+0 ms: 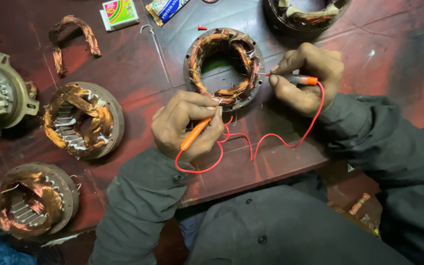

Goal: The person uses a test light with red leads to check continuity on the copper windings of a motor stator. They touch the probes to different points on the winding and observe the light to verify electrical connections.

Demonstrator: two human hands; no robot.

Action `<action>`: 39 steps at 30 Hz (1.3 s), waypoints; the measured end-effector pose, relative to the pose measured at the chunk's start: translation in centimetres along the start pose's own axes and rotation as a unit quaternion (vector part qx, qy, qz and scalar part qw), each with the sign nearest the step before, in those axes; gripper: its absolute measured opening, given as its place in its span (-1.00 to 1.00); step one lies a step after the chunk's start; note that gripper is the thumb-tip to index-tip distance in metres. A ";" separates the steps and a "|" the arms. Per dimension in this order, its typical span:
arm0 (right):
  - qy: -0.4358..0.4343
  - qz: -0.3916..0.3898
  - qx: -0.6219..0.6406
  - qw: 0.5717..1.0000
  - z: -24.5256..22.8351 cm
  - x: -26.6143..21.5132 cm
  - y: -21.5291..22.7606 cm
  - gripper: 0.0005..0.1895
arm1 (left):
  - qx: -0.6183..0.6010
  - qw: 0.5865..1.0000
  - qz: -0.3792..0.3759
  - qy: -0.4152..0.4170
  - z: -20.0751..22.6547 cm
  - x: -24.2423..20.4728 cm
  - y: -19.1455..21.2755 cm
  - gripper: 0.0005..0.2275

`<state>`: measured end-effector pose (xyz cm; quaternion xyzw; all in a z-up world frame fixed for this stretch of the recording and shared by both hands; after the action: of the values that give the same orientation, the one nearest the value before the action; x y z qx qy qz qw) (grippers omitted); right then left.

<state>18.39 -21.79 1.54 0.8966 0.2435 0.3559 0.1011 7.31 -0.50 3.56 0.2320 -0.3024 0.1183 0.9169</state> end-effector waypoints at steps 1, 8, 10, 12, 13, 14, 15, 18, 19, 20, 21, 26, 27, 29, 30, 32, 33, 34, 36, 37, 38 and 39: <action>-0.003 0.004 0.000 1.000 0.1 -0.1 0.1 -0.83 | -0.002 1.000 -0.001 0.000 0.0 0.0 0.0 -0.75; 0.006 0.010 0.000 1.000 0.7 -0.5 0.2 -0.83 | 0.024 1.000 0.000 -0.016 0.2 0.0 0.1 -0.75; 0.022 -0.005 -0.012 1.000 0.8 -0.7 0.2 -0.85 | 0.011 1.000 0.001 -0.012 0.0 0.0 0.0 -0.75; 0.016 0.000 -0.008 1.000 1.0 -0.8 0.2 -0.85 | 0.013 1.000 0.000 -0.018 0.0 0.0 0.0 -0.76; 0.013 0.002 -0.005 1.000 1.1 -0.9 0.2 -0.86 | 0.014 1.000 0.000 -0.021 0.1 0.0 0.1 -0.76; 0.011 0.002 -0.010 1.000 1.1 -1.0 0.3 -0.85 | 0.022 0.999 0.000 -0.023 0.1 0.0 0.2 -0.76; 0.010 0.001 -0.014 1.000 1.1 -1.1 0.3 -0.84 | 0.030 0.999 0.000 -0.026 0.0 0.1 0.3 -0.76; 0.005 -0.006 -0.023 1.000 1.2 -1.2 0.3 -0.84 | 0.049 0.998 -0.005 -0.033 0.1 0.2 1.0 -0.75; 0.003 -0.009 -0.026 1.000 1.3 -1.2 0.4 -0.85 | 0.055 0.998 -0.007 -0.035 0.1 0.2 1.3 -0.75; 0.005 -0.009 -0.028 1.000 1.3 -1.3 0.4 -0.84 | 0.069 0.996 -0.006 -0.048 0.2 0.2 1.6 -0.75; 0.008 -0.010 -0.030 0.999 1.4 -1.3 0.5 -0.84 | 0.083 0.995 -0.005 -0.062 0.4 0.2 1.8 -0.75; -0.001 -0.013 -0.009 1.000 1.4 -1.3 0.4 -0.81 | 0.065 0.994 -0.029 -0.087 0.3 0.5 2.6 -0.76; -0.002 -0.013 -0.014 1.000 1.3 -1.3 0.4 -0.82 | 0.058 0.994 -0.041 -0.086 0.2 0.6 2.6 -0.76; -0.007 -0.013 -0.022 1.000 1.1 -1.2 0.4 -0.83 | 0.054 0.993 -0.058 -0.086 0.2 0.6 2.5 -0.76; -0.011 -0.013 -0.025 1.000 1.1 -1.1 0.4 -0.83 | 0.057 0.993 -0.063 -0.087 0.2 0.5 2.3 -0.76; -0.013 -0.010 -0.025 1.000 1.1 -1.0 0.4 -0.83 | 0.062 0.991 -0.071 -0.097 0.3 0.5 2.0 -0.76; -0.012 -0.008 -0.021 1.000 1.1 -0.9 0.4 -0.82 | 0.063 0.990 -0.073 -0.104 0.3 0.5 1.8 -0.77; -0.011 -0.005 -0.018 1.000 1.1 -0.9 0.4 -0.81 | 0.065 0.989 -0.077 -0.112 0.3 0.5 1.7 -0.77; -0.007 -0.007 -0.027 1.000 1.0 -1.0 0.4 -0.80 | 0.066 0.989 -0.079 -0.107 0.2 0.5 1.6 -0.77; -0.006 -0.008 -0.029 1.000 0.9 -1.1 0.3 -0.81 | 0.066 0.989 -0.080 -0.105 0.2 0.4 1.5 -0.77; -0.004 -0.009 -0.031 0.999 0.9 -1.0 0.3 -0.81 | 0.068 0.989 -0.079 -0.106 0.2 0.4 1.5 -0.77; -0.002 -0.009 -0.031 0.999 0.8 -1.0 0.3 -0.83 | 0.070 0.989 -0.078 -0.107 0.1 0.5 1.5 -0.77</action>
<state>18.46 -22.58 0.47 0.8915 0.2404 0.3602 0.1331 7.07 0.72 4.45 0.3302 -0.3709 0.0420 0.8670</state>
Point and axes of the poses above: each hand's wrist, its own x-axis towards the middle knuckle, its own y-axis out of the back of the hand, z = x × y, the point moved 6 cm from there along x, towards the middle knuckle, and after that the axes turned 5 degrees about y, right-handed, at the moved point
